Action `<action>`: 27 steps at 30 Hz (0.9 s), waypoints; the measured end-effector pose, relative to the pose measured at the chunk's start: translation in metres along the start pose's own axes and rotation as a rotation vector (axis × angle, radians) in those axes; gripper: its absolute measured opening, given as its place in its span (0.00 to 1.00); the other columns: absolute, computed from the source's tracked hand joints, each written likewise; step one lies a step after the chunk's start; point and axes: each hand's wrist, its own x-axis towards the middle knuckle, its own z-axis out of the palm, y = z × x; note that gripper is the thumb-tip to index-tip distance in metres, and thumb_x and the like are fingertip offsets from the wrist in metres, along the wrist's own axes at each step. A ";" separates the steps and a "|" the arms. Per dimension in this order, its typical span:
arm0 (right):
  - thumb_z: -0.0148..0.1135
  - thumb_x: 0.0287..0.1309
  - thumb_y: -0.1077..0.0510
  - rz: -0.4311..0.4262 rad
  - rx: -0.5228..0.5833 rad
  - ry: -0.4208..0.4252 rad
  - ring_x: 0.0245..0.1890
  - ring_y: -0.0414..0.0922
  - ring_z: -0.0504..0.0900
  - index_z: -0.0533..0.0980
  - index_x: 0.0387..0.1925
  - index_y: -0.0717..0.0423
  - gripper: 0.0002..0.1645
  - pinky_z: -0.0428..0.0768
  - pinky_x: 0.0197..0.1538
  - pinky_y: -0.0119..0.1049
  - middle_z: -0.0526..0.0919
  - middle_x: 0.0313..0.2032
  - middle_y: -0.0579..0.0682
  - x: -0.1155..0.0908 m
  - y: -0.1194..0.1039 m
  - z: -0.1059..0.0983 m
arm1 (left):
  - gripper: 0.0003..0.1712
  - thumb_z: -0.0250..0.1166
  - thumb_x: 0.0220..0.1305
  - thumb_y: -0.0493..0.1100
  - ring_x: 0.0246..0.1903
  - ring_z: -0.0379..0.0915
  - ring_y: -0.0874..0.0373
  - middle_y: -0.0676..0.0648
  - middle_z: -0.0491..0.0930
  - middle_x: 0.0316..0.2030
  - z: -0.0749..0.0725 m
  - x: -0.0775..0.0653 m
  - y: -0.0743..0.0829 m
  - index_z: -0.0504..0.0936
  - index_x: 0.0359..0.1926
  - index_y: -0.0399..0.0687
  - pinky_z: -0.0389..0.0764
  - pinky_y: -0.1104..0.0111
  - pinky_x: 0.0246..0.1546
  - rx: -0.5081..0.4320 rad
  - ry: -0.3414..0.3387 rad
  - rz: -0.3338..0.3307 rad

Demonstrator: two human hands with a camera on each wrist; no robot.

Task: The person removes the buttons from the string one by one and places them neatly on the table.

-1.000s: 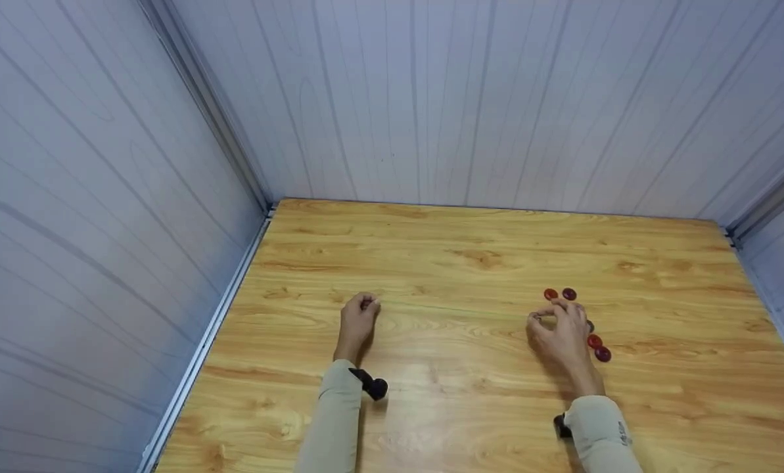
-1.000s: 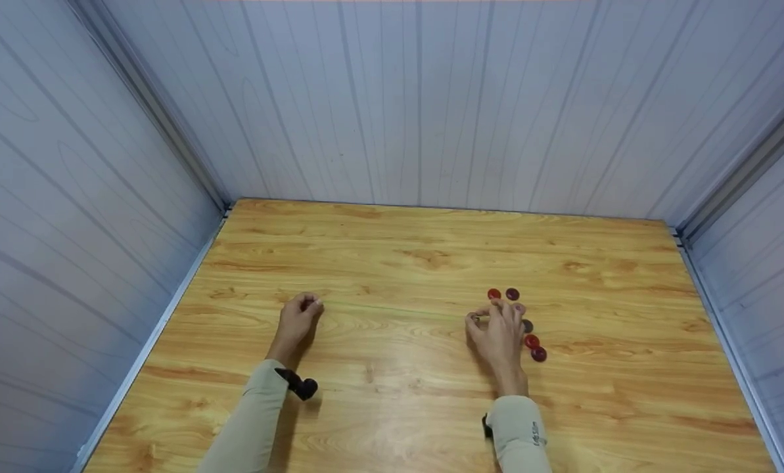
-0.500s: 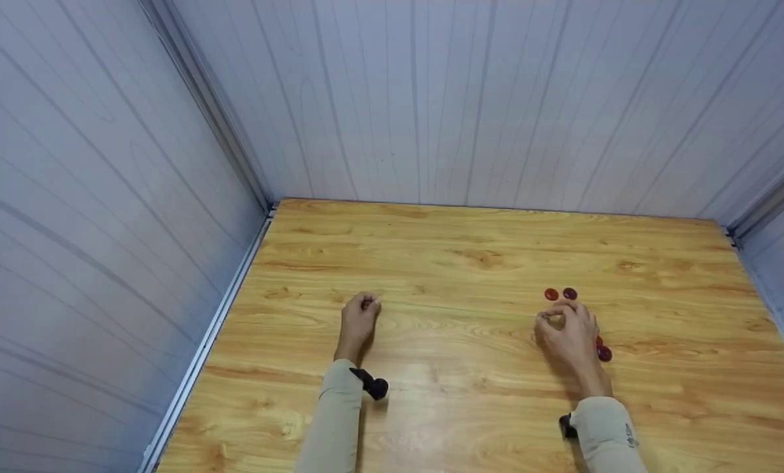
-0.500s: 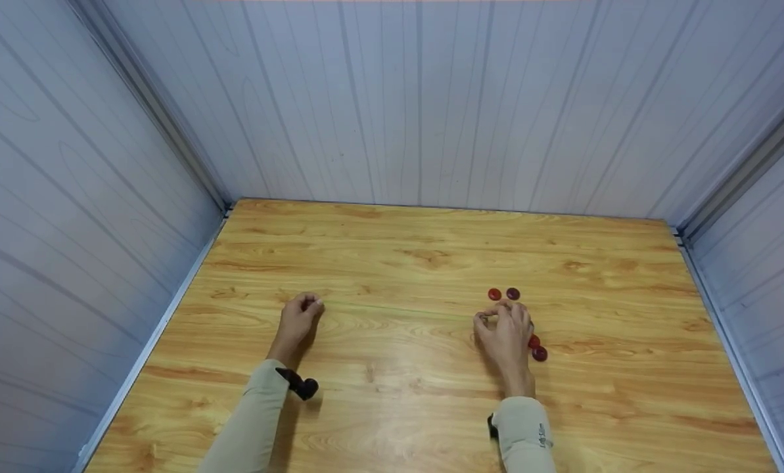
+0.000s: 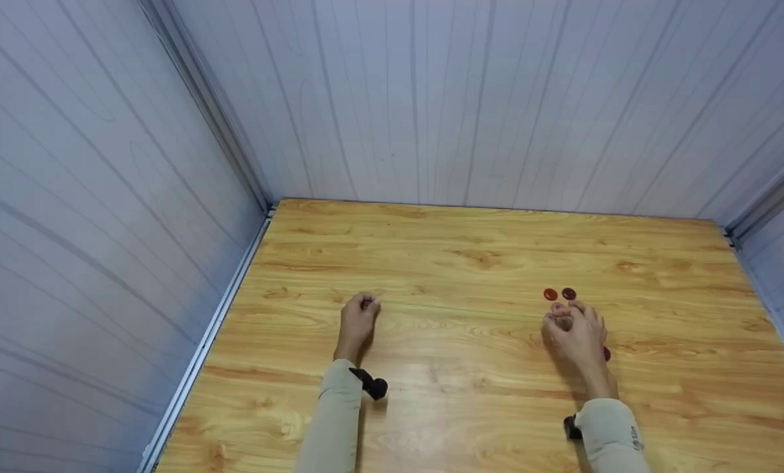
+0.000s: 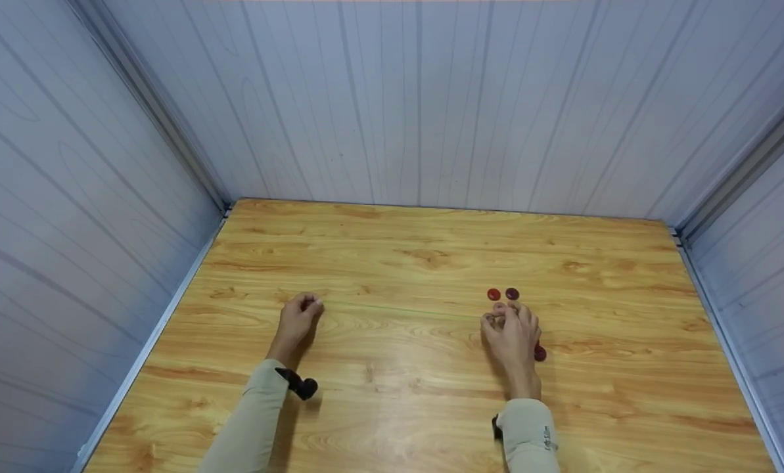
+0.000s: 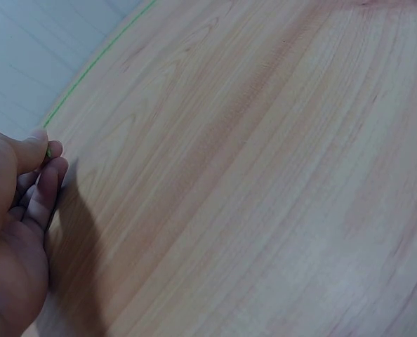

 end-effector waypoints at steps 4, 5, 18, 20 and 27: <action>0.62 0.60 0.50 -0.001 0.002 -0.002 0.62 0.65 0.57 0.76 0.41 0.66 0.21 0.48 0.64 0.62 0.65 0.62 0.65 -0.001 0.001 -0.001 | 0.06 0.59 0.66 0.37 0.33 0.74 0.57 0.46 0.79 0.31 0.000 0.000 -0.001 0.80 0.38 0.37 0.75 0.67 0.37 0.006 0.008 -0.003; 0.62 0.60 0.50 -0.001 0.006 -0.002 0.62 0.64 0.57 0.76 0.41 0.66 0.21 0.47 0.64 0.62 0.65 0.62 0.65 -0.001 0.001 -0.001 | 0.06 0.60 0.66 0.37 0.33 0.74 0.57 0.46 0.79 0.31 0.001 0.001 0.000 0.80 0.38 0.38 0.75 0.67 0.37 0.006 0.011 -0.007; 0.62 0.60 0.50 0.016 -0.008 0.018 0.60 0.62 0.58 0.77 0.42 0.64 0.20 0.51 0.61 0.60 0.67 0.61 0.63 -0.003 0.005 -0.003 | 0.05 0.60 0.66 0.37 0.34 0.74 0.57 0.46 0.79 0.32 0.000 0.001 0.000 0.80 0.38 0.40 0.76 0.66 0.39 0.018 0.012 -0.006; 0.62 0.60 0.50 0.014 -0.012 0.021 0.60 0.63 0.58 0.77 0.43 0.65 0.21 0.52 0.61 0.60 0.67 0.60 0.63 -0.003 0.006 -0.004 | 0.05 0.60 0.66 0.37 0.34 0.74 0.57 0.46 0.79 0.32 0.000 0.001 -0.001 0.80 0.38 0.40 0.76 0.66 0.39 0.021 0.014 0.000; 0.63 0.59 0.52 0.020 -0.009 0.031 0.59 0.62 0.58 0.77 0.42 0.65 0.19 0.52 0.60 0.59 0.67 0.59 0.64 -0.003 0.007 -0.006 | 0.04 0.61 0.65 0.37 0.34 0.74 0.57 0.46 0.79 0.32 0.001 0.002 -0.002 0.80 0.37 0.39 0.76 0.66 0.39 0.020 0.023 0.004</action>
